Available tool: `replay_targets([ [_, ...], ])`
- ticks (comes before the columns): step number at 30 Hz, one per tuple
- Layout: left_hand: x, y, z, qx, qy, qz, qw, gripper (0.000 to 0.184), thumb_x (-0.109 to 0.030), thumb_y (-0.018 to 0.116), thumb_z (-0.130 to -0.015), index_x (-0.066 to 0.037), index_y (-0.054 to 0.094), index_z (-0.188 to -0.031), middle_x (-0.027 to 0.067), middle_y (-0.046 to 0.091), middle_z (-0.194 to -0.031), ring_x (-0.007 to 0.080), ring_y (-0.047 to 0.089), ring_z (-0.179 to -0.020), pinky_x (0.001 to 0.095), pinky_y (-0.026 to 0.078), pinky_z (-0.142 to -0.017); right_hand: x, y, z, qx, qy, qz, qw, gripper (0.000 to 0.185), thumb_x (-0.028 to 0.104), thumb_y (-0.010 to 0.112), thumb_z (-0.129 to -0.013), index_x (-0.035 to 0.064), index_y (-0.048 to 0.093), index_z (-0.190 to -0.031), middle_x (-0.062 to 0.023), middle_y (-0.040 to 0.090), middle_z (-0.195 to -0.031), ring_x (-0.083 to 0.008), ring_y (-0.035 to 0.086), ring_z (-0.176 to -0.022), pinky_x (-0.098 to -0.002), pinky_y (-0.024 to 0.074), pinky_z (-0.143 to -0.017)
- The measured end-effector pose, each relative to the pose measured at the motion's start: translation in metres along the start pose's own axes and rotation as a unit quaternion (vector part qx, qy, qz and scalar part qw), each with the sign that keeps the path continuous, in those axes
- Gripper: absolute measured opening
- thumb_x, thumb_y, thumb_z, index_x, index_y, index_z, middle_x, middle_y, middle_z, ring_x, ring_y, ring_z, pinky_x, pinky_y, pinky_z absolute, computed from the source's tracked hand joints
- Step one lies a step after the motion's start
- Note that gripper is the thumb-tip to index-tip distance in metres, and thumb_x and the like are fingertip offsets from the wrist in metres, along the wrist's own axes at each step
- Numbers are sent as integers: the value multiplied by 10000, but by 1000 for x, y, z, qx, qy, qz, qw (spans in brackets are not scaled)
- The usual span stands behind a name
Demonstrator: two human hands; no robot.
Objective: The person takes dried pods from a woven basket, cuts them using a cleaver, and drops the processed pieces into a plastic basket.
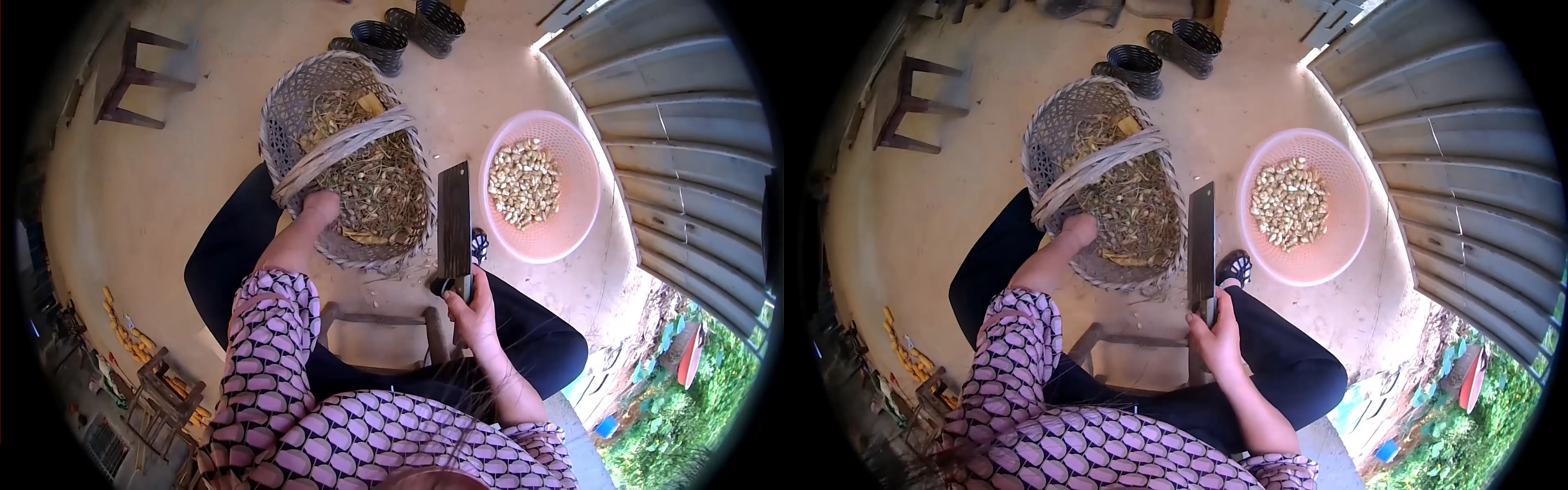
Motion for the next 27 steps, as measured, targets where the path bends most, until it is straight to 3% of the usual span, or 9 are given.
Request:
replay_targets([
  [1, 10, -11, 4, -43, 18, 225, 973, 115, -101, 544, -724, -61, 628, -790, 63, 639, -789, 195, 603, -683, 352, 458, -536, -5, -1, -2, 0, -48, 3, 999, 411, -20, 554, -787, 46, 398, -1162, -19, 527, -769, -71, 483, -587, -200, 391, -503],
  [2, 20, -24, 9, -89, 38, 436, 895, 37, -68, 553, -688, -47, 584, -691, 86, 613, -693, 174, 579, -551, 320, 432, -452, -8, -1, -2, 4, -58, 5, 998, 405, -20, 553, -787, 38, 404, -1159, -16, 523, -772, -65, 478, -602, -190, 385, -515],
  [3, 11, -56, 43, 11, -21, 680, 733, 51, -35, 527, -674, -56, 480, -674, 80, 544, -617, 138, 434, -399, 280, 310, -338, 0, 0, 2, 12, -52, -1, 999, 411, -22, 553, -785, 37, 402, -1163, -15, 521, -767, -65, 475, -592, -193, 385, -508],
  [4, 13, -63, 54, -2, -20, 676, 737, 51, -35, 527, -674, -56, 480, -674, 80, 544, -617, 138, 434, -399, 280, 310, -338, 9, 2, 6, 20, -47, -6, 999, 418, -24, 554, -783, 37, 400, -1167, -13, 518, -763, -64, 472, -583, -196, 385, -501],
  [6, 5, -70, 72, 37, 7, 811, 584, 74, -37, 519, -692, -72, 477, -741, 80, 515, -596, 122, 369, -361, 262, 220, -305, 12, 6, 9, 20, -71, -13, 997, 419, -22, 554, -781, 37, 399, -1166, -14, 508, -731, -69, 460, -535, -210, 381, -468],
  [12, -40, -60, 117, 38, 115, 929, 351, 32, -59, 514, -788, -63, 526, -818, 52, 518, -618, 110, 337, -377, 251, 219, -368, 7, 11, 17, 21, -146, 10, 989, 408, 5, 567, -776, 60, 410, -1148, 3, 469, -623, -75, 438, -464, -223, 363, -425],
  [14, -57, -57, 137, 19, 62, 952, 301, 37, -83, 505, -816, -64, 536, -822, 56, 515, -614, 116, 351, -390, 258, 234, -377, 4, 13, 22, 26, -171, 5, 985, 391, 11, 572, -775, 57, 418, -1131, 6, 469, -621, -75, 433, -464, -225, 360, -423],
  [21, -85, -47, 161, 89, 137, 971, 175, 180, -194, 422, -885, -55, 525, -834, 114, 595, -767, 127, 377, -411, 254, 274, -400, -4, 18, 44, 51, -211, 62, 974, 404, 30, 582, -775, 51, 442, -1154, 1, 487, -648, -78, 440, -497, -229, 381, -461],
  [27, -88, -48, 181, 55, 200, 967, 144, 90, -139, 436, -898, -97, 510, -927, 119, 585, -740, 110, 361, -411, 250, 282, -415, 2, 36, 60, 89, -240, 86, 963, 410, 22, 576, -780, 30, 433, -1164, 8, 475, -654, -71, 440, -506, -218, 371, -457],
])
Point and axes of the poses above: each hand's wrist, its own z-axis away from the middle knuckle, its own y-axis out of the palm, x = y × z, the point moved 5 cm from there along -z, towards the middle knuckle
